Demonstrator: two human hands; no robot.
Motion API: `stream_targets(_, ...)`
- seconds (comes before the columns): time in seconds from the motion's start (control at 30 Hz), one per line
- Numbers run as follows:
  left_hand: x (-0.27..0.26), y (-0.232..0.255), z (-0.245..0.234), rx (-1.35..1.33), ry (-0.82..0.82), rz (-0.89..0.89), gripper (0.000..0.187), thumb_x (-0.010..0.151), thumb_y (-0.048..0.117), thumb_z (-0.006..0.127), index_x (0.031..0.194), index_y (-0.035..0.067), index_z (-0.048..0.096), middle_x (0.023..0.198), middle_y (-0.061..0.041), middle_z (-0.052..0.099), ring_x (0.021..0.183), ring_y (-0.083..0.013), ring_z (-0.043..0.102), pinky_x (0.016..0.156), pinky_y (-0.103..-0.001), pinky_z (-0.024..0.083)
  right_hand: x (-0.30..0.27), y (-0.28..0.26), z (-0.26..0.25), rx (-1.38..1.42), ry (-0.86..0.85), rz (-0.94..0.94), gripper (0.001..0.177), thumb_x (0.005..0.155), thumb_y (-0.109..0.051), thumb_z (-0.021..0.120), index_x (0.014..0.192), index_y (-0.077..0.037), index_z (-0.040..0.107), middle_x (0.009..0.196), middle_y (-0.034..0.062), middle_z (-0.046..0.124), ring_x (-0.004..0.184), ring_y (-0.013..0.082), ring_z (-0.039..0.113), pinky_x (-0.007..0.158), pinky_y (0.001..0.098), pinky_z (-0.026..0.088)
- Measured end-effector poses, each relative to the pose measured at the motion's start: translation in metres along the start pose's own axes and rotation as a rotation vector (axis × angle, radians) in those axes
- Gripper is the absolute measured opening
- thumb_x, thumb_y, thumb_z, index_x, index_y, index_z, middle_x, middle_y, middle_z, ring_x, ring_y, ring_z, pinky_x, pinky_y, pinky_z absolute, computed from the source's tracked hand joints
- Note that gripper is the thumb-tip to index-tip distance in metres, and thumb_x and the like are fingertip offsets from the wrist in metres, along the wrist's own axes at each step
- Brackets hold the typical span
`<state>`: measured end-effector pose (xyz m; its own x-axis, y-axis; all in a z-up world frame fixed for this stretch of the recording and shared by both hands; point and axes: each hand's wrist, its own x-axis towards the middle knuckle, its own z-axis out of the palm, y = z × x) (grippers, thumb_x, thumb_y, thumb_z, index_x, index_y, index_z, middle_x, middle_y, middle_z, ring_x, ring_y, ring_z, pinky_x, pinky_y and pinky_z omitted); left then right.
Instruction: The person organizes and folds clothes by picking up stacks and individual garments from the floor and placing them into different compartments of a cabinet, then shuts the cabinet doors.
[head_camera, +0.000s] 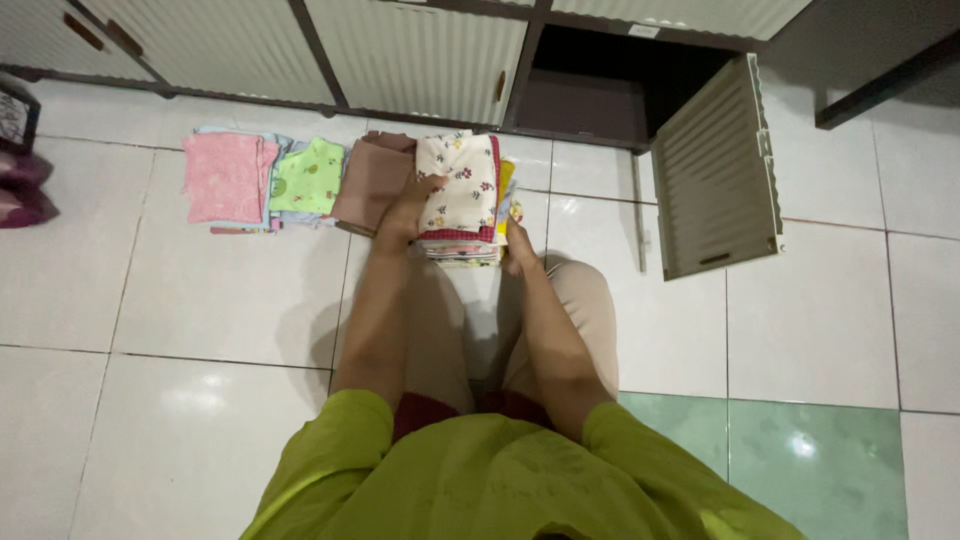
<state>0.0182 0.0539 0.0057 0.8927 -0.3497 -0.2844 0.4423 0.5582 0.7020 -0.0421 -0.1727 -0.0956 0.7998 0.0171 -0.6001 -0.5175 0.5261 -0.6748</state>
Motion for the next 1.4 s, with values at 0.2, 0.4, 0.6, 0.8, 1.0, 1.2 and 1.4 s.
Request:
stream_targets(0.2,0.015,-0.004,-0.013,0.008,-0.016,-0.021,0.062,0.085,0.014,0.072,0.14,0.005,0.048,0.118,-0.013,0.071,0.1,-0.0238,0.072,0.087,-0.04,0.061,0.009,-0.013,0.003,0.255,-0.228,0.199,0.06,0.1,-0.054,0.051,0.135,-0.008,0.063,0.132,0.0144,0.07,0.115,0.0301,0.069,0.101,0.0501,0.055)
stream_targets(0.4,0.021,-0.008,-0.029,-0.051,0.118,-0.328,0.059,0.086,0.028,0.07,0.138,0.001,0.06,0.114,-0.015,0.075,0.093,-0.028,0.072,0.085,-0.042,0.06,0.014,-0.025,-0.001,0.187,-0.199,0.18,0.059,0.094,-0.057,0.058,0.136,-0.017,0.062,0.129,0.0111,0.069,0.111,0.0303,0.069,0.1,0.0544,0.054)
stream_targets(0.6,-0.003,-0.003,0.015,0.053,0.063,-0.064,0.067,0.08,0.019,0.074,0.142,0.01,0.051,0.123,-0.006,0.067,0.107,-0.0213,0.068,0.088,-0.038,0.058,0.026,-0.031,-0.013,0.32,-0.281,0.208,0.074,0.092,-0.066,0.058,0.136,-0.006,0.062,0.127,0.0184,0.071,0.109,0.0336,0.071,0.096,0.0541,0.057)
stream_targets(0.8,0.039,-0.003,0.101,0.336,0.047,0.148,0.073,0.082,0.017,0.078,0.147,0.0,0.048,0.131,-0.017,0.066,0.116,-0.027,0.065,0.099,-0.037,0.055,0.045,-0.086,-0.043,0.329,-0.216,-0.009,0.061,0.097,-0.054,0.056,0.139,-0.01,0.059,0.13,0.0142,0.068,0.113,0.0299,0.068,0.097,0.0522,0.057)
stream_targets(1.0,0.098,-0.018,0.192,0.286,-0.168,0.457,0.085,0.085,0.014,0.076,0.155,-0.004,0.031,0.143,-0.019,0.053,0.129,-0.0269,0.055,0.108,-0.038,0.048,0.085,-0.205,-0.09,0.356,-0.319,-0.255,0.06,0.101,-0.048,0.053,0.143,-0.005,0.056,0.136,0.0158,0.066,0.119,0.0305,0.066,0.102,0.0477,0.056)
stream_targets(1.2,0.164,-0.027,0.221,0.134,-0.136,0.444,0.082,0.089,0.016,0.072,0.154,-0.005,0.027,0.142,-0.021,0.053,0.126,-0.0265,0.057,0.106,-0.037,0.05,0.122,-0.281,-0.125,0.31,-0.267,-0.295,0.063,0.103,-0.047,0.053,0.145,-0.001,0.057,0.14,0.017,0.066,0.122,0.0304,0.066,0.103,0.0428,0.056)
stream_targets(1.4,0.214,-0.021,0.224,0.218,0.023,0.294,0.095,0.08,0.023,0.075,0.153,-0.003,0.02,0.136,-0.023,0.056,0.122,-0.0294,0.06,0.1,-0.036,0.054,0.163,-0.308,-0.129,0.282,-0.258,-0.295,0.064,0.097,-0.049,0.054,0.139,-0.001,0.061,0.132,0.0177,0.069,0.113,0.0321,0.07,0.098,0.0437,0.059)
